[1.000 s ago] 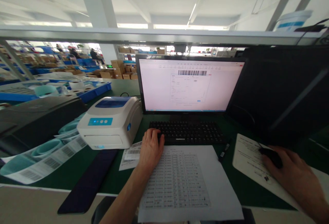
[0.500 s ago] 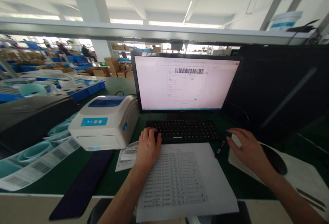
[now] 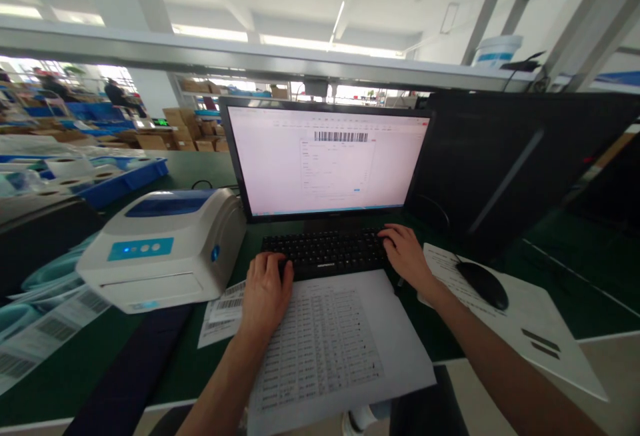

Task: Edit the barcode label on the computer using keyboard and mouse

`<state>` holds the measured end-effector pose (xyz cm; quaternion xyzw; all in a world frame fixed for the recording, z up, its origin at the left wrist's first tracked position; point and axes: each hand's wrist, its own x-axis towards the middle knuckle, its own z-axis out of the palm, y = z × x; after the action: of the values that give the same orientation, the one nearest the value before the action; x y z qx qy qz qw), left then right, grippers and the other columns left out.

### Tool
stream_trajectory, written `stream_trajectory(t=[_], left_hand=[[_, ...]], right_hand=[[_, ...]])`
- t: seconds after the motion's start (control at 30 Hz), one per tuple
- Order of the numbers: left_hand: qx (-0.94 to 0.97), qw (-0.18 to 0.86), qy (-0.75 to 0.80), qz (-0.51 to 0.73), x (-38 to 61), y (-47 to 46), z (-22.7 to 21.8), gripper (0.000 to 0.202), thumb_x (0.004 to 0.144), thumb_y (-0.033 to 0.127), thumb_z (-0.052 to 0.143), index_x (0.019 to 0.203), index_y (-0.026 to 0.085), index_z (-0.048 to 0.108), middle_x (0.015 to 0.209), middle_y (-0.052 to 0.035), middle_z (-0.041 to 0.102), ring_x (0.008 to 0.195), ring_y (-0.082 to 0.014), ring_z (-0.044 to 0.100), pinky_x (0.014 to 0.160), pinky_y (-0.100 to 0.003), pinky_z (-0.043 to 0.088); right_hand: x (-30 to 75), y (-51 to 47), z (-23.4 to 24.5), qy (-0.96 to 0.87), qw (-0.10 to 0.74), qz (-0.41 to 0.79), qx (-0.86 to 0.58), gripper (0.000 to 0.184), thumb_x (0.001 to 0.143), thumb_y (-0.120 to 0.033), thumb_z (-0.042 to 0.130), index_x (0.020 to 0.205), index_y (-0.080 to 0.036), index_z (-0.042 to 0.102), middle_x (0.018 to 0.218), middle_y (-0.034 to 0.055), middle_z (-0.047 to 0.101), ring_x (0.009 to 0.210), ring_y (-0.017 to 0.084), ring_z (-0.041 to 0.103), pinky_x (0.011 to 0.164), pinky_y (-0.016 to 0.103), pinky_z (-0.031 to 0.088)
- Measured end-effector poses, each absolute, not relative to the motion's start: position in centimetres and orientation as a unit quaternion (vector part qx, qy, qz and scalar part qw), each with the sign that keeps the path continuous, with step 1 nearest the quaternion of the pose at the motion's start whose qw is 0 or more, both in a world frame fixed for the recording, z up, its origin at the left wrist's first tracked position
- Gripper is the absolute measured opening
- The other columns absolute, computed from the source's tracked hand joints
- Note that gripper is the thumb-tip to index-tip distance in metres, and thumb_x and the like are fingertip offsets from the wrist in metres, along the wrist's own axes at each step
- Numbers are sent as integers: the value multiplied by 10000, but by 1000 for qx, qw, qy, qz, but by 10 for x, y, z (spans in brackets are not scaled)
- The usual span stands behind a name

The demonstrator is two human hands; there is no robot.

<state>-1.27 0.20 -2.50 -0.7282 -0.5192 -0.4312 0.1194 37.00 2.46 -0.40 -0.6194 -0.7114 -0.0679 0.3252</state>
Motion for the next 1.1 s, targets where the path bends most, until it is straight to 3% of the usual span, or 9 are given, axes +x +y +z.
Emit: stream_trajectory(t=[0.13,0.4,0.57,0.77,0.93,1.1], left_hand=[[-723,107,-525,-436,-12,4,-24,186,1162,345,557,1180,218,691,1180,-161,715,1084,-383,690,992,-604,636],[-721,117,-519,-443,-16,6,-27,177,1157,346,571,1177,218,692,1171,-157,715,1078,-386,697,980,-611,646],[-719,121,-518,-448,-16,5,-29,172,1162,340,571,1177,218,691,1166,-154,721,1072,-370,696,968,-600,654],[-716,129,-519,-449,-11,4,-29,151,1166,313,565,1177,218,681,1162,-154,719,1068,-370,693,958,-607,660],[-713,134,-522,-448,-10,4,-30,110,1161,301,580,1186,235,664,1177,-141,712,1089,-360,704,964,-581,664],[-708,142,-526,-450,-11,3,-30,103,1157,289,574,1187,241,660,1174,-140,711,1085,-361,707,955,-577,667]], right_hand=[[394,1,-11,-684,337,-76,-642,434,1112,-298,412,1191,-219,831,1446,139,749,1348,333,654,1232,601,570],[389,-7,-17,-703,330,-98,-622,390,1111,-351,476,1173,-262,851,1478,114,749,1405,339,642,1277,582,551],[444,-28,1,-647,346,-128,-667,467,1086,-456,449,1249,-207,809,1423,180,748,1348,360,665,1256,607,544],[526,-83,0,-561,307,-118,-759,645,978,-653,428,1250,-173,762,1428,276,726,1392,475,657,1289,689,490],[556,-101,-23,-514,262,-48,-815,919,924,-878,371,1420,-193,731,1435,271,731,1198,465,772,1009,650,666],[559,-100,-40,-549,225,-48,-803,894,946,-880,354,1503,-270,695,1553,191,687,1080,402,806,898,600,699]])
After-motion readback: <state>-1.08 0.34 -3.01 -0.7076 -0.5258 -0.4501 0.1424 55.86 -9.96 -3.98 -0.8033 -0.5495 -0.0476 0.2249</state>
